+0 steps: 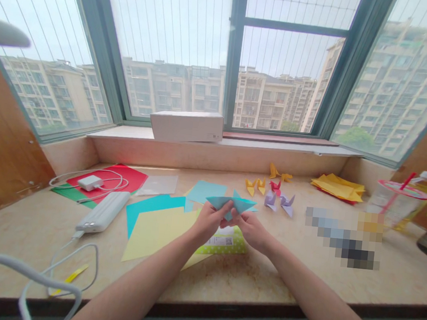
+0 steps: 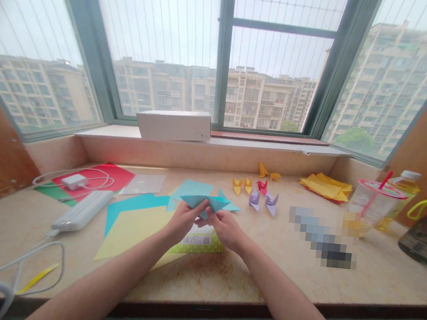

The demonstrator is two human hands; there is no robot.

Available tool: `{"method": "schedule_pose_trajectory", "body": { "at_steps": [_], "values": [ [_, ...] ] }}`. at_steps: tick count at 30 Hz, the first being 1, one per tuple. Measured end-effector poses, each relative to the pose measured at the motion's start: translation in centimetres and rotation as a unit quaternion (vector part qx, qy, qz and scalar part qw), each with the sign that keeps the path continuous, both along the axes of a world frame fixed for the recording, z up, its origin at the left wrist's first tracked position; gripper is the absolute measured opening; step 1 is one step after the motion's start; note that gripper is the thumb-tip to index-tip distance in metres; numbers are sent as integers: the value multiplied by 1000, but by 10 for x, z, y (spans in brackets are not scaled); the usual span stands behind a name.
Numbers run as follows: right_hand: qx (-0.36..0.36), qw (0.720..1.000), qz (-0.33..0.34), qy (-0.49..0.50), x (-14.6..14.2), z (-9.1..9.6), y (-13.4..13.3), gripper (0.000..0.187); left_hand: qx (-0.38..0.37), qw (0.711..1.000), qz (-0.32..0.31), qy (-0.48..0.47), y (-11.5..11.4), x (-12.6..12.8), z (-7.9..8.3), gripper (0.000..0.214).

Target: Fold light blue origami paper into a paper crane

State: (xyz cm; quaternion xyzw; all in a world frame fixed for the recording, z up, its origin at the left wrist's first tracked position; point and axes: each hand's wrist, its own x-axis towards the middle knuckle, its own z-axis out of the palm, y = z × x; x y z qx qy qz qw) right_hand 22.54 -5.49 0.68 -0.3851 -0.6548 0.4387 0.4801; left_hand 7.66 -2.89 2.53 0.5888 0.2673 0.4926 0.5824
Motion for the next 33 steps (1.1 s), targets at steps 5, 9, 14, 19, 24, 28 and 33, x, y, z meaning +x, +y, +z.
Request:
{"method": "schedule_pose_trajectory", "body": {
  "at_steps": [5,9,14,19,24,28,33],
  "values": [
    [75,987,-136,-32,15,9,0,64,30,999,-5,19,2,-4,5,37],
    [85,982,-170,-25,19,12,-1,64,10,999,-19,30,3,-5,3,40],
    [82,985,-153,-9,19,9,1,69,-13,996,-73,40,6,-7,-1,44],
    [80,975,-206,-23,23,5,3,67,-9,994,-89,61,4,-7,1,45],
    [101,974,-200,-43,25,4,4,67,-6,996,-69,62,4,-7,1,46],
    [112,971,-199,-66,25,7,3,64,-1,995,-60,76,6,-7,1,47],
    [100,967,-229,-50,23,9,3,64,3,993,-65,96,6,-6,-1,50]
  ]
}}
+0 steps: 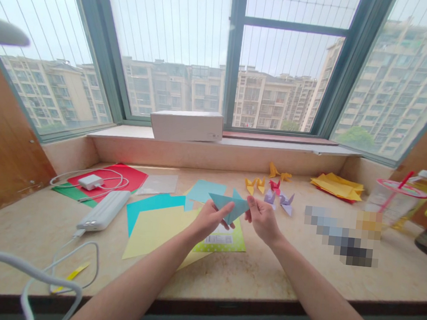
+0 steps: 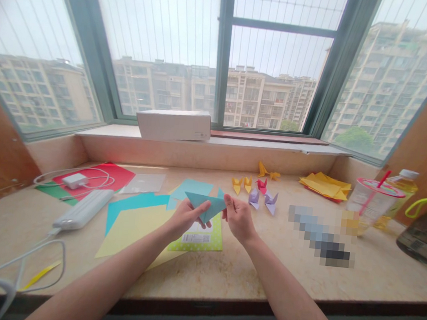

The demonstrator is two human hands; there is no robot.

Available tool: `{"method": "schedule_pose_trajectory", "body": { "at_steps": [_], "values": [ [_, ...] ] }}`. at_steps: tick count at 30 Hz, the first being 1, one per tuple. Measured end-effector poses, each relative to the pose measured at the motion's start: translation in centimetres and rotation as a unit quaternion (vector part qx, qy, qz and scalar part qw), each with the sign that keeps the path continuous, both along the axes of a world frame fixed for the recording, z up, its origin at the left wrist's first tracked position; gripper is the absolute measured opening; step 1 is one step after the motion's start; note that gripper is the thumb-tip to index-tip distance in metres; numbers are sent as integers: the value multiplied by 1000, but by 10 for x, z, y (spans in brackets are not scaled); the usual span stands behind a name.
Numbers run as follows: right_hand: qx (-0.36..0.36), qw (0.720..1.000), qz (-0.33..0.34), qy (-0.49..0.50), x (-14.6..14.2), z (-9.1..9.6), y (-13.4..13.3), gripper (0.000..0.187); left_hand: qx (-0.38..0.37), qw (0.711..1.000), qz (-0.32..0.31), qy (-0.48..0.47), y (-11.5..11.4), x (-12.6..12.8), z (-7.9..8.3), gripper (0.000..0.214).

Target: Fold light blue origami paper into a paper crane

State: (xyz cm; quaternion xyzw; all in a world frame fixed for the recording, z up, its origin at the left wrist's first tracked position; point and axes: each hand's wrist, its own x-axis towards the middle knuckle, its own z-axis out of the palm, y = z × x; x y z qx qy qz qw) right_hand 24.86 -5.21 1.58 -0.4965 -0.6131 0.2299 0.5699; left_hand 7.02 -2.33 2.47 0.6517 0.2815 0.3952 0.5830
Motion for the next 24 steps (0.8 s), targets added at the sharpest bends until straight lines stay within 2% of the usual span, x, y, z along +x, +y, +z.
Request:
{"method": "schedule_pose_trajectory", "body": {
  "at_steps": [4,9,16,21,24],
  "values": [
    [4,999,-43,26,3,-2,3,65,-14,998,-35,46,1,2,-6,52],
    [-3,998,-46,34,8,-3,9,64,-9,998,-25,51,7,3,-13,56],
    [13,998,45,39,11,5,5,52,9,997,-35,68,11,-3,-12,55],
    [3,998,62,29,9,5,3,38,21,994,-72,80,9,-5,-12,55],
    [11,998,51,44,9,4,3,36,-1,996,-65,66,7,-2,-11,54]
  ]
}}
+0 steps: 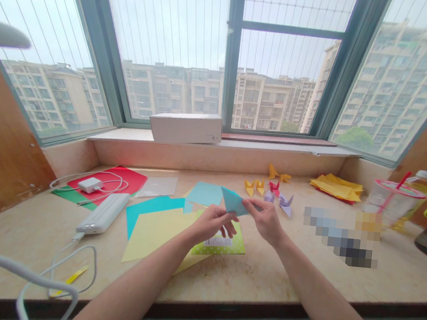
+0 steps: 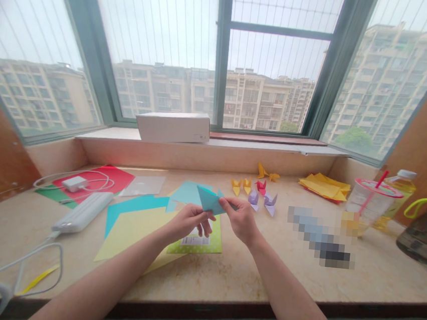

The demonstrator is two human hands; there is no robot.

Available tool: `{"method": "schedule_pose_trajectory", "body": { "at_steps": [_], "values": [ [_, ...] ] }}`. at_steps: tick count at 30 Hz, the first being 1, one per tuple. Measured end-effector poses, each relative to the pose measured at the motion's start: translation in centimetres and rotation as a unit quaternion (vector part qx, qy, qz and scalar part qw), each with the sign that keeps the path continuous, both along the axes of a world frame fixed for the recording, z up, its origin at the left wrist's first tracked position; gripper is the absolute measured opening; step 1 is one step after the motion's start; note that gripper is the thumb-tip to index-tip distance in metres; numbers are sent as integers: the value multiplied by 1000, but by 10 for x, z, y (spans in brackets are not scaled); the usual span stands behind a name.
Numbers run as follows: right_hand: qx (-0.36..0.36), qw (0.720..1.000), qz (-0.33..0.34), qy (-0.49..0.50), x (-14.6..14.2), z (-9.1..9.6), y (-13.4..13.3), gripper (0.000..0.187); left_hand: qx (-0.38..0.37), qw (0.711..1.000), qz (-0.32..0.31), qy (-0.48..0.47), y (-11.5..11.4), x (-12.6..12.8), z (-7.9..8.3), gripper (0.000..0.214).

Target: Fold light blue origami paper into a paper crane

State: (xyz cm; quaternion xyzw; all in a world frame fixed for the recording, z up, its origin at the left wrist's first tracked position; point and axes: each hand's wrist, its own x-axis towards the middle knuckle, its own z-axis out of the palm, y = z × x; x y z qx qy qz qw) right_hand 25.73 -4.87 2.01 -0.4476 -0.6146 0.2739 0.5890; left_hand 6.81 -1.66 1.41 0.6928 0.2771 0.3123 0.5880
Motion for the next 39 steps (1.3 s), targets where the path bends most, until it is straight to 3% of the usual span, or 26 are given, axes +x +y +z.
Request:
{"method": "schedule_pose_trajectory", "body": {
  "at_steps": [4,8,14,20,25,30,39],
  "values": [
    [4,999,-18,29,-4,1,-1,35,-12,998,52,-46,-2,3,5,51],
    [-27,996,58,54,-9,1,-3,35,-8,990,99,-101,1,1,10,50],
    [-66,988,134,25,-10,0,-4,35,13,982,151,-111,8,-2,8,53],
    [-104,977,174,73,-7,2,-2,44,16,990,118,-81,7,-3,7,56],
    [-91,961,208,156,-8,-2,0,37,19,988,133,-76,9,0,2,51],
    [-81,967,215,107,-13,-4,-1,33,47,974,186,-125,11,3,-4,52],
    [-98,965,204,133,-16,-11,1,41,65,986,137,-68,4,4,-5,42]
  ]
}}
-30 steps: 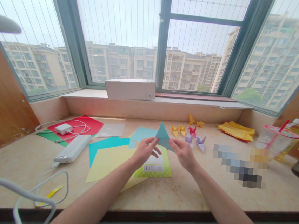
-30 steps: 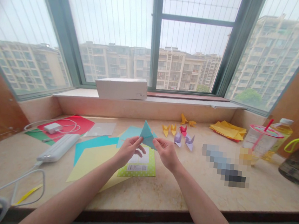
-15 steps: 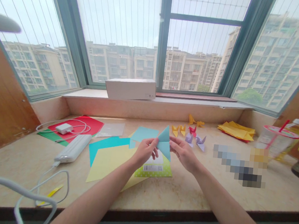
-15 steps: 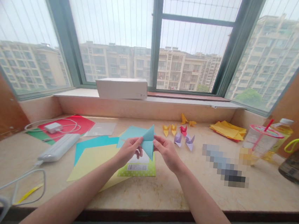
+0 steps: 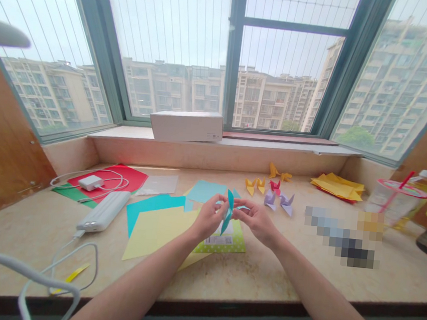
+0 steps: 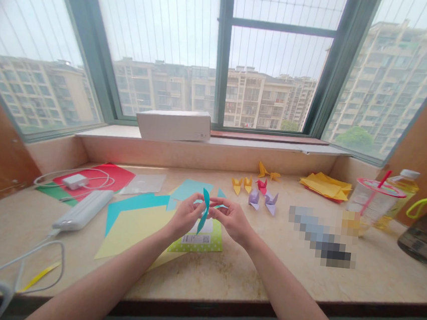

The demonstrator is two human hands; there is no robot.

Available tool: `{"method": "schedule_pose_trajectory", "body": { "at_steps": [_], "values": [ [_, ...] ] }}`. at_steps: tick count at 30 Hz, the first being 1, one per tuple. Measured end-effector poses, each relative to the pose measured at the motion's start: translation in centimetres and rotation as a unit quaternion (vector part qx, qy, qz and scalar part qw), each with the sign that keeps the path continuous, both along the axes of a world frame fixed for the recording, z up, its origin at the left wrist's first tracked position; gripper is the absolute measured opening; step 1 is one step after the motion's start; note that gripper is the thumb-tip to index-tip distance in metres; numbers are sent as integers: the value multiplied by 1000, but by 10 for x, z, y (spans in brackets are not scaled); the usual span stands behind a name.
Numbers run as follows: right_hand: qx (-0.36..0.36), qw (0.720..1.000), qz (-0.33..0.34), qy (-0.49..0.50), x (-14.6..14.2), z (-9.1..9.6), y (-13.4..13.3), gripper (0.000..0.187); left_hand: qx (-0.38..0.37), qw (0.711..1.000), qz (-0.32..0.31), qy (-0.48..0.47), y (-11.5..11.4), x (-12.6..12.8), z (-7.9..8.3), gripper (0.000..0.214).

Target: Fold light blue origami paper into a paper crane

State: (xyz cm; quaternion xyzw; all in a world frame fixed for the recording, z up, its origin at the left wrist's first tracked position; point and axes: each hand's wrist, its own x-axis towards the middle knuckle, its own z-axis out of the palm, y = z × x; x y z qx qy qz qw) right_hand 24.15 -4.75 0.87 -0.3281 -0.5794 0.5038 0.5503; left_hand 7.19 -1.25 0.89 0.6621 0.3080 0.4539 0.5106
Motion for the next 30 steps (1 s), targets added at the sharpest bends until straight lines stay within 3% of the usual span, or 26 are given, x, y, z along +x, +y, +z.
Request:
{"method": "schedule_pose_trajectory", "body": {
  "at_steps": [6,17,24,30],
  "values": [
    [0,1000,-20,-21,0,-2,0,47,57,998,6,30,-1,-1,1,41],
    [-20,999,-21,-20,10,12,-3,47,35,991,-120,-42,-8,-1,7,40],
    [-13,1000,5,-14,10,10,-3,47,5,993,-106,-58,-11,0,11,44],
    [1,999,-32,-27,11,12,-2,47,-8,992,-109,-69,-10,-1,12,44]
  ]
}}
